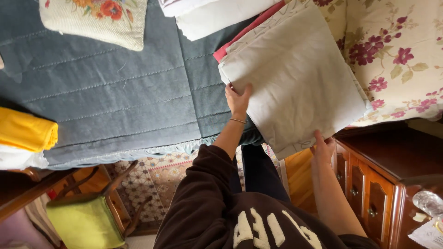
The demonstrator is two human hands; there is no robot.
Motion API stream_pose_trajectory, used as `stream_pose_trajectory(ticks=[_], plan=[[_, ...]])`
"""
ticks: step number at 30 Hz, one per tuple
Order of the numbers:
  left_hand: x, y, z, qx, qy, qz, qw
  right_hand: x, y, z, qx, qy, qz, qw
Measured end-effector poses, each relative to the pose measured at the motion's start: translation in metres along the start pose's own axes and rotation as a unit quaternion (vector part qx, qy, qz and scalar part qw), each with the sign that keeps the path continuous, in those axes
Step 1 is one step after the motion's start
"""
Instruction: The person folds several pieces of fabric on a bed. They unfold and refold a white cloth with floral embroidery, then fold a pink towel with butterfly patterns, placing each item neatly on the bed.
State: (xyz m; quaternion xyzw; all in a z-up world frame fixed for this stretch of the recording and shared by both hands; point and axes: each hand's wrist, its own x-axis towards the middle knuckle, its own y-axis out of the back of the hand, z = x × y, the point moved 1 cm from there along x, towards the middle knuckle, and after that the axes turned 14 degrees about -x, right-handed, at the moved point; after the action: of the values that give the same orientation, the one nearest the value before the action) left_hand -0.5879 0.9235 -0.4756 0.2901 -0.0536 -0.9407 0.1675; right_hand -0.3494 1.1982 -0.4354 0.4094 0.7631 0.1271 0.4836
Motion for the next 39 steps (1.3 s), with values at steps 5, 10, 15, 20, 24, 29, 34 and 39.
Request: stream_pose_trajectory(ticks=[5,10,15,20,24,29,34,39], plan=[[-0.024,-0.030,-0.019,0.059,-0.135,0.117,0.982,0.016,-0.001,0.011,0.009,-0.001,0.028,1.000],[-0.073,-0.037,0.058,-0.009,-0.129,0.094,0.987,-0.072,0.003,-0.078,0.085,-0.026,-0.101,0.991],[-0.120,-0.054,0.097,-0.015,-0.220,0.030,0.975,-0.026,-0.008,-0.053,0.177,-0.071,-0.227,0.955],[-0.093,-0.062,0.063,0.001,-0.280,0.040,0.959,-0.004,-0.012,-0.032,0.219,-0.079,-0.246,0.941],[-0.039,-0.033,-0.019,0.104,-0.255,0.149,0.950,-0.002,-0.017,-0.031,0.248,-0.092,-0.245,0.933],[-0.049,-0.006,-0.034,-0.008,-0.046,0.104,0.993,0.007,-0.002,-0.050,0.252,-0.115,-0.236,0.931],[-0.105,0.005,0.032,-0.116,0.243,-0.018,0.963,-0.066,0.028,-0.117,0.224,-0.062,-0.216,0.948],[-0.086,0.014,0.069,-0.380,0.377,-0.097,0.839,-0.121,0.057,-0.158,0.213,0.012,-0.219,0.952]])
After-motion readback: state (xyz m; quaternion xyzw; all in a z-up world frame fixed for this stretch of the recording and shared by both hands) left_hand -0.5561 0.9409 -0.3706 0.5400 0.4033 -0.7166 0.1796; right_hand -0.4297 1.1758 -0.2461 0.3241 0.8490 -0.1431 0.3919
